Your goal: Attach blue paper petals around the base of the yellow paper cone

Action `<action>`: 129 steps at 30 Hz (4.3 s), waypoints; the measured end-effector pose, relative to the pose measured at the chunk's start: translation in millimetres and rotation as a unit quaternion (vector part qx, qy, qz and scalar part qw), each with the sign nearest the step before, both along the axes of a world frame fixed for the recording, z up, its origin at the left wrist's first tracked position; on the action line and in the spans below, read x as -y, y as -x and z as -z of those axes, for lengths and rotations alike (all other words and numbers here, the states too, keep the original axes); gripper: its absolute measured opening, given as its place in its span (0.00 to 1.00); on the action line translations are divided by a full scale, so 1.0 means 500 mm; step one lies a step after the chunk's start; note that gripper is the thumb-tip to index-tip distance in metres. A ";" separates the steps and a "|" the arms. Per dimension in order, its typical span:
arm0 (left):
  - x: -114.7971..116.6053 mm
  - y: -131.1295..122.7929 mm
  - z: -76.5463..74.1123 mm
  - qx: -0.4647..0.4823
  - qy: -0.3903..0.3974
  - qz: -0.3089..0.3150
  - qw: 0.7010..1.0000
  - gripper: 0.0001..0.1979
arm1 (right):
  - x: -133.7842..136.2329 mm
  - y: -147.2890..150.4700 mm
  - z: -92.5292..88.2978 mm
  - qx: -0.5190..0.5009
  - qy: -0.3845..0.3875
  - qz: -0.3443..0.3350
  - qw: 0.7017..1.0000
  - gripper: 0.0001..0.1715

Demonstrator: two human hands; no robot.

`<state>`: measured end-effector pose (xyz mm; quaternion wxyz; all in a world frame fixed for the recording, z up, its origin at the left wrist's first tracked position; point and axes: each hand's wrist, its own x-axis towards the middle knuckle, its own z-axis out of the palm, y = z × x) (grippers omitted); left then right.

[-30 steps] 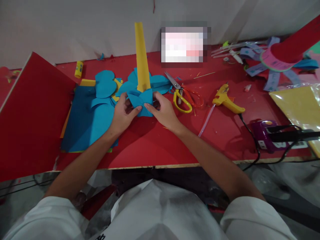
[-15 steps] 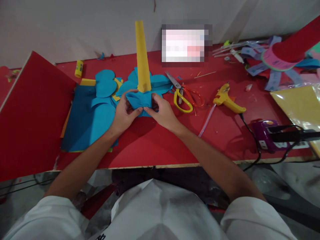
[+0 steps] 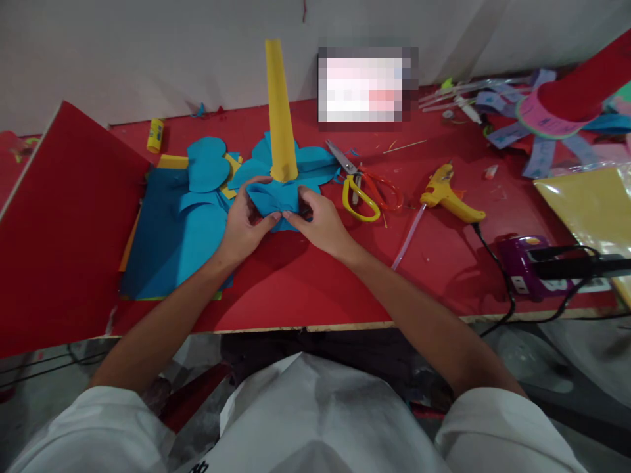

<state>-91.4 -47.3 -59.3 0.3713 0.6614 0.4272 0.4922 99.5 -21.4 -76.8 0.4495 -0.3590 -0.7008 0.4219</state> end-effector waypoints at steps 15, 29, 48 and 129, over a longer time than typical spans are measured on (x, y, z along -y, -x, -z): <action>0.005 0.000 -0.012 0.009 -0.003 0.001 1.000 0.31 | 0.004 -0.003 -0.015 0.011 0.039 0.005 0.999 0.18; 0.006 -0.003 -0.011 -0.004 0.001 0.004 1.000 0.30 | 0.010 -0.002 -0.032 -0.002 0.047 -0.004 0.999 0.17; 0.005 -0.001 -0.017 0.021 -0.003 -0.003 1.000 0.32 | 0.007 -0.001 -0.020 -0.011 0.037 0.023 0.999 0.21; -0.007 0.017 -0.016 -0.135 -0.145 -0.014 0.980 0.20 | 0.034 -0.006 -0.055 0.064 -0.127 0.011 0.990 0.11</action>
